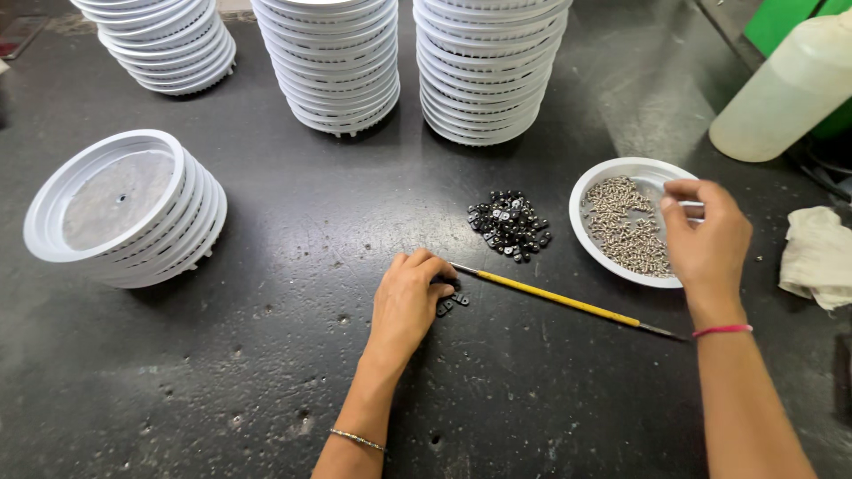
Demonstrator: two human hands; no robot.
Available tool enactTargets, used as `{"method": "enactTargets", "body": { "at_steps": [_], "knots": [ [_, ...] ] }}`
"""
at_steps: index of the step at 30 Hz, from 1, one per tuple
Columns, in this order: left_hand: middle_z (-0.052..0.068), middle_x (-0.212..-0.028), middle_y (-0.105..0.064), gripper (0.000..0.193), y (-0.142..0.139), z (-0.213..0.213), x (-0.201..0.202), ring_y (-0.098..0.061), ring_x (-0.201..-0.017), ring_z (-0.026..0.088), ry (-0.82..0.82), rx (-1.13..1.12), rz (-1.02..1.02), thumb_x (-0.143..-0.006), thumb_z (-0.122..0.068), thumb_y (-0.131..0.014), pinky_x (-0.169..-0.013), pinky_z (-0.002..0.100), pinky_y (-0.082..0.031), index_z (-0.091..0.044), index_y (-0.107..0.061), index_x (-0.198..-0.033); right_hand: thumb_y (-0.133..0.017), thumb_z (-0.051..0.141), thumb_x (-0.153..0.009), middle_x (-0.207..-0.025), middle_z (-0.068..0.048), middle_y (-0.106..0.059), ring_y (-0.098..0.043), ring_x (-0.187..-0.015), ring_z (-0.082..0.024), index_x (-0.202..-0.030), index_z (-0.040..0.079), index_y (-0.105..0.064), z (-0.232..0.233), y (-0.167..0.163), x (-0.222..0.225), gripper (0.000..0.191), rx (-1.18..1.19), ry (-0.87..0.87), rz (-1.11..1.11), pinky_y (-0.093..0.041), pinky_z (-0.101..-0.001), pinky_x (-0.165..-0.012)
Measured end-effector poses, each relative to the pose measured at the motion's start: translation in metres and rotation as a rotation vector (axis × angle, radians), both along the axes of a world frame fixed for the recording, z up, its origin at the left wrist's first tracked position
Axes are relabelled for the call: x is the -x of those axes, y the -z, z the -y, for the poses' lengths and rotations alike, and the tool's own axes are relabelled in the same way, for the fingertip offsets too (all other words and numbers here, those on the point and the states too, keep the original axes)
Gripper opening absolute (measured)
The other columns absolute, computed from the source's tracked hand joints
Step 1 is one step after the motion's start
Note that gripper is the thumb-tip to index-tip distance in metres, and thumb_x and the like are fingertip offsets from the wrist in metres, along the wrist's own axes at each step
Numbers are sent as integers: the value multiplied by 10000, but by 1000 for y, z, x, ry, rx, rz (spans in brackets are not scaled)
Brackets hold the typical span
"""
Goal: The person sits at a workbench assembling small snap-fastener components. They pick black plastic caps and small metal pins, use a yellow-handled pick tool to position parts, and press the pieces together by hand, placing completed assemblies aside while drawing more parts from a white plate.
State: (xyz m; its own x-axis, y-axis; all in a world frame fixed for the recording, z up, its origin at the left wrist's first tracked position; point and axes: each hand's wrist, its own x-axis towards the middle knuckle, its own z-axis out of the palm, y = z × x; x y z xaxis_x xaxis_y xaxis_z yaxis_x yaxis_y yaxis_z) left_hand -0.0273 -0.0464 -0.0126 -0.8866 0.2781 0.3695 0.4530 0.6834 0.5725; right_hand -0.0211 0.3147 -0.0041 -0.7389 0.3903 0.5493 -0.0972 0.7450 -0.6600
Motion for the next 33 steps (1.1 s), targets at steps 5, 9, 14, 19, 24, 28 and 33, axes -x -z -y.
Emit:
{"method": "enactTargets", "body": {
  "at_steps": [5, 9, 14, 19, 24, 28, 33],
  "knots": [
    [5, -932, -674, 137, 1, -1, 0, -592, -882, 257, -12, 9, 1, -768, -126, -800, -798, 388, -506, -135, -771, -901, -839, 294, -875, -1057, -156, -697, -709, -860, -271, -1150, 96, -778, -10, 17, 6, 344, -218, 41, 263, -549, -398, -779],
    [17, -921, -667, 125, 3, -3, 0, -602, -896, 261, -39, -1, -5, -771, -131, -798, -802, 397, -505, -120, -757, -889, -881, 350, -767, -1049, -149, -672, -670, -863, -275, -1108, 105, -789, 1, 17, 6, 430, -284, 0, 323, -526, -412, -760],
    [40, -918, -651, 83, 8, -4, 1, -609, -908, 271, -63, -22, -37, -827, -134, -760, -799, 408, -499, -96, -738, -898, -798, 241, -857, -992, -95, -703, -687, -862, -251, -997, 128, -814, 9, 12, 2, 181, -223, -29, 377, -532, -401, -787],
    [71, -897, -670, 59, 13, -3, 3, -631, -897, 299, -92, -87, -36, -880, -129, -720, -795, 414, -505, -72, -729, -895, -771, 213, -927, -985, -98, -702, -690, -851, -251, -1001, 89, -790, 15, 10, 1, 146, -218, -24, 273, -529, -396, -779],
    [77, -852, -772, 118, 12, -7, 7, -730, -771, 189, -133, -396, 255, -951, -132, -668, -712, 318, -559, -49, -730, -1007, -741, 149, -962, -997, -86, -736, -712, -826, -182, -1052, 48, -757, 35, -2, 1, 137, -36, -136, 89, -550, -309, -774],
    [38, -823, -794, 148, 10, -16, 5, -700, -716, 87, -129, -545, 493, -955, -130, -670, -682, 254, -570, -67, -766, -1047, -728, 124, -944, -952, -53, -764, -716, -847, -114, -1049, 47, -748, 70, -9, -3, 132, 128, -241, 138, -557, -265, -802],
    [29, -850, -788, 176, 11, -22, -1, -711, -759, 78, -39, -662, 544, -917, -93, -701, -725, 240, -582, -42, -775, -1069, -743, 116, -924, -921, -36, -771, -707, -833, -98, -1014, 29, -743, 109, -14, -15, 125, 270, -416, 220, -558, -257, -774]
  ]
}}
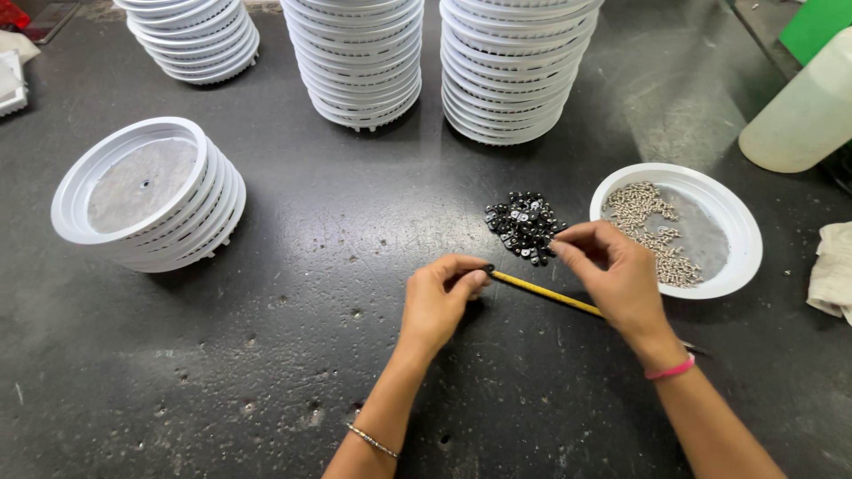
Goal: The person sits at a workbench assembling small snap-fastener components. They pick black plastic caps and small metal pins, use a yellow-handled pick tool to position parts, and press the pieces together by hand, placing completed assemblies aside while drawing more parts from a white plate.
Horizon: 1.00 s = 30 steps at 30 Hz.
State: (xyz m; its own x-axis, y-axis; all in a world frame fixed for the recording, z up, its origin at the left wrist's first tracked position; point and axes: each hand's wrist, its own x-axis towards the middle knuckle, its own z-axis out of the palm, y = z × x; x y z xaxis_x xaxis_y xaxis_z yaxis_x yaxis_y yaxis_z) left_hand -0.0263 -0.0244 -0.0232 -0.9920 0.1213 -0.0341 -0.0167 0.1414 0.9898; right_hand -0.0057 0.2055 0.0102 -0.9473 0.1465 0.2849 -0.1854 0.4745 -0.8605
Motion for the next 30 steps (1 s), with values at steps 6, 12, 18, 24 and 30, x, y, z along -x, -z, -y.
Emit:
{"method": "enactTargets", "body": {
  "at_steps": [6, 12, 18, 24, 30],
  "knots": [
    [49, -872, -783, 184, 4, -8, -5, -714, -782, 85, 45, -95, 39, -901, -95, -732, -742, 247, -592, 0, -772, -1054, -674, 33, -914, -906, -29, -784, -734, -854, -84, -1011, 7, -730, 28, 4, -8, 115, 55, -186, 52, -582, -249, -782],
    [46, -877, -795, 184, -1, -9, -9, -734, -787, 80, 62, -100, 64, -880, -121, -757, -737, 245, -607, -2, -773, -1019, -767, 68, -838, -885, -36, -721, -690, -851, -165, -927, 30, -720, 35, 5, -10, 108, -137, -223, -150, -536, -296, -769],
    [46, -869, -796, 175, -6, -10, -11, -723, -787, 79, 89, -103, 47, -877, -131, -771, -729, 241, -593, 2, -773, -991, -766, 64, -842, -911, -30, -712, -671, -874, -174, -912, 41, -712, 35, 6, -10, 91, -114, -227, -189, -527, -299, -781],
    [40, -881, -795, 177, -11, -8, -15, -723, -819, 74, 97, -30, -5, -866, -129, -780, -751, 241, -583, -9, -780, -996, -753, 82, -856, -897, -31, -716, -681, -812, -132, -928, 38, -718, 35, 9, -9, 91, -31, -209, -68, -537, -275, -737],
    [46, -896, -802, 161, -17, -6, -15, -741, -839, 84, 116, 28, -91, -866, -108, -772, -773, 255, -595, -18, -777, -999, -753, 80, -858, -912, -38, -727, -692, -815, -126, -928, 25, -729, 35, 9, -9, 93, -30, -203, -45, -547, -270, -741]
  ]
}}
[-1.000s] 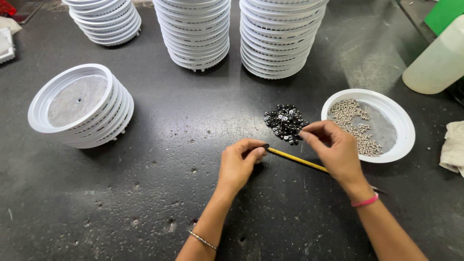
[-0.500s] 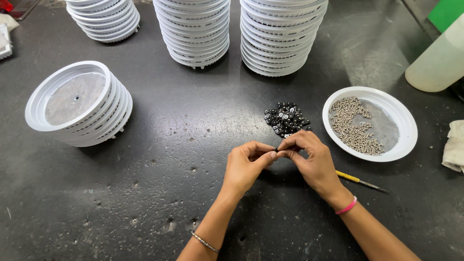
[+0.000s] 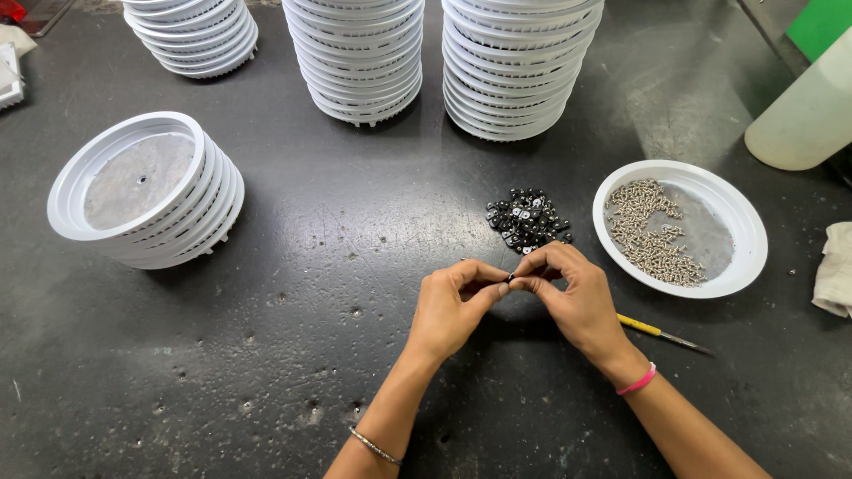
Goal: The person sits at a workbench assembling small snap-fastener components. They pick black plastic caps and small metal pins, use a yellow-handled pick tool to position parts, and press the pieces together by hand, placing completed assemblies aside while drawing more parts from a white plate.
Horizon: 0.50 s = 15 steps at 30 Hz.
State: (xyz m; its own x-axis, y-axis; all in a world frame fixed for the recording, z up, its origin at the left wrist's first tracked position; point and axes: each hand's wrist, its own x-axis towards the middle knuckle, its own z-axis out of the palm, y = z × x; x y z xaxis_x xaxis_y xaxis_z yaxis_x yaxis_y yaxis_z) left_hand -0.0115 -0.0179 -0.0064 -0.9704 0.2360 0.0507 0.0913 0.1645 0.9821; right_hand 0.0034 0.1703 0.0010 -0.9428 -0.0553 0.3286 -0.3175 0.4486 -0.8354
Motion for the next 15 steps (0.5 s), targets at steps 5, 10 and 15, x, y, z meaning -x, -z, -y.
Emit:
{"method": "enactTargets", "body": {
  "at_steps": [5, 10, 15],
  "knots": [
    [55, -914, -805, 140, -2, 1, -1, -760, -861, 97, 17, 25, -95, -864, -67, -754, -808, 262, -605, -16, -767, -993, -721, 53, -858, -935, -25, -767, -731, -853, -109, -1008, 16, -736, -1, 1, 0, 155, 146, -30, 150, -571, -256, -785],
    [54, -912, -799, 120, -2, -2, -2, -754, -865, 108, 45, -5, -133, -873, -33, -745, -818, 267, -602, -14, -755, -992, -708, 25, -868, -894, -38, -769, -733, -849, -105, -975, 1, -751, -5, 2, 0, 117, 87, -47, 98, -565, -253, -783],
    [48, -922, -795, 133, 2, -3, -3, -749, -871, 102, 38, -16, -129, -872, -32, -744, -827, 267, -599, -12, -757, -1003, -714, 39, -872, -883, -29, -763, -723, -846, -94, -971, 11, -745, -5, 7, -1, 107, 20, -10, 65, -557, -254, -783]
  ]
}}
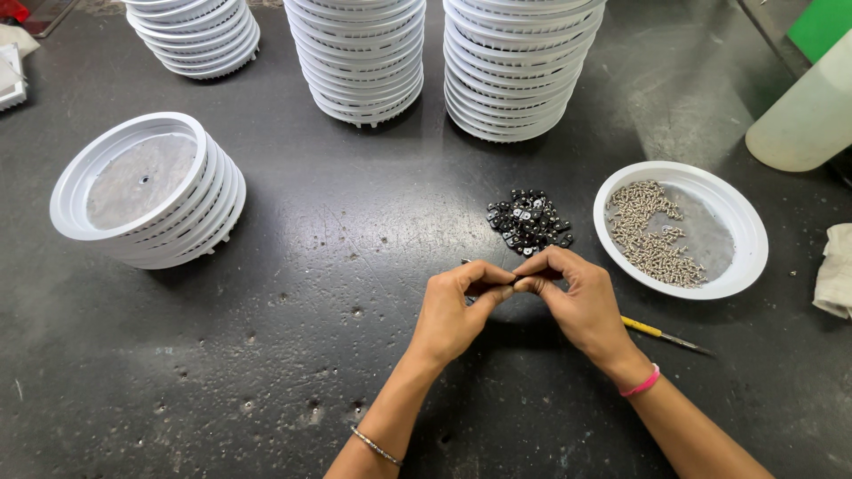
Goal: The person sits at a workbench assembling small snap-fastener components. They pick black plastic caps and small metal pins, use a yellow-handled pick tool to position parts, and press the pieces together by hand, placing completed assemblies aside while drawing more parts from a white plate.
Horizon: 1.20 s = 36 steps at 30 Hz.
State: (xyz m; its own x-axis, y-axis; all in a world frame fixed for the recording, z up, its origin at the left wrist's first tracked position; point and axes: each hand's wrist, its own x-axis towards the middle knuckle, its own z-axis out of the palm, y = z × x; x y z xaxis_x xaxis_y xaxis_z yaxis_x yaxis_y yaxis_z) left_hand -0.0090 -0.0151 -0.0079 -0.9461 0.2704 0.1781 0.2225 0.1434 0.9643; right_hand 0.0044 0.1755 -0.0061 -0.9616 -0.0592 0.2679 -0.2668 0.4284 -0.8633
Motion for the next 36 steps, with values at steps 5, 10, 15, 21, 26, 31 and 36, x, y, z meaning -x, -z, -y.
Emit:
{"method": "enactTargets", "body": {
  "at_steps": [5, 10, 15, 21, 26, 31, 36],
  "knots": [
    [45, -981, -777, 176, 5, -4, 2, -719, -919, 99, 31, -165, 187, -889, -85, -750, -855, 259, -580, -8, -748, -1048, -726, 75, -890, -923, -14, -758, -697, -882, -90, -1010, 28, -741, -9, -1, 11, 130, 261, -113, 208, -563, -259, -815],
    [92, -976, -740, 145, 14, -3, 6, -672, -903, 116, -8, -318, 296, -908, -80, -773, -824, 274, -544, 2, -735, -1022, -715, 117, -882, -982, -2, -734, -696, -902, -82, -1096, 68, -715, -32, -8, 16, 220, 131, -26, 127, -562, -257, -815],
    [131, -1121, -767, 111, 20, 6, 16, -723, -996, 149, 6, -557, 259, -917, -29, -696, -896, 286, -578, 5, -618, -989, -769, 220, -917, -1091, -122, -715, -706, -888, -223, -1112, 54, -752, -91, -21, 19, 258, -417, 417, -130, -542, -356, -788],
    [175, -1053, -754, 128, 19, 4, 17, -725, -944, 195, 0, -593, 342, -944, -47, -663, -855, 315, -605, -3, -600, -1047, -865, 341, -790, -1037, -168, -702, -679, -907, -325, -1055, 66, -785, -119, -5, 23, 390, -736, 482, -95, -521, -436, -799],
    [132, -1043, -744, 198, 19, 5, 15, -699, -935, 156, 16, -594, 301, -964, -87, -684, -844, 304, -581, -2, -659, -1141, -780, 227, -858, -941, -107, -713, -704, -855, -279, -979, 107, -795, -113, 4, 23, 171, -580, 463, 55, -524, -428, -784],
    [107, -1046, -757, 230, 18, 4, 16, -705, -936, 140, 7, -556, 307, -959, -111, -692, -866, 301, -583, -14, -701, -1167, -783, 169, -886, -949, -102, -706, -671, -859, -274, -951, 96, -794, -106, -5, 20, 99, -591, 501, -102, -511, -422, -788],
    [93, -1028, -760, 244, 18, 3, 15, -715, -929, 137, 2, -523, 324, -960, -111, -690, -861, 295, -589, -4, -727, -1176, -788, 126, -883, -973, -115, -693, -668, -823, -231, -984, 86, -799, -95, -17, 17, 108, -476, 522, -184, -517, -378, -750]
  ]
}}
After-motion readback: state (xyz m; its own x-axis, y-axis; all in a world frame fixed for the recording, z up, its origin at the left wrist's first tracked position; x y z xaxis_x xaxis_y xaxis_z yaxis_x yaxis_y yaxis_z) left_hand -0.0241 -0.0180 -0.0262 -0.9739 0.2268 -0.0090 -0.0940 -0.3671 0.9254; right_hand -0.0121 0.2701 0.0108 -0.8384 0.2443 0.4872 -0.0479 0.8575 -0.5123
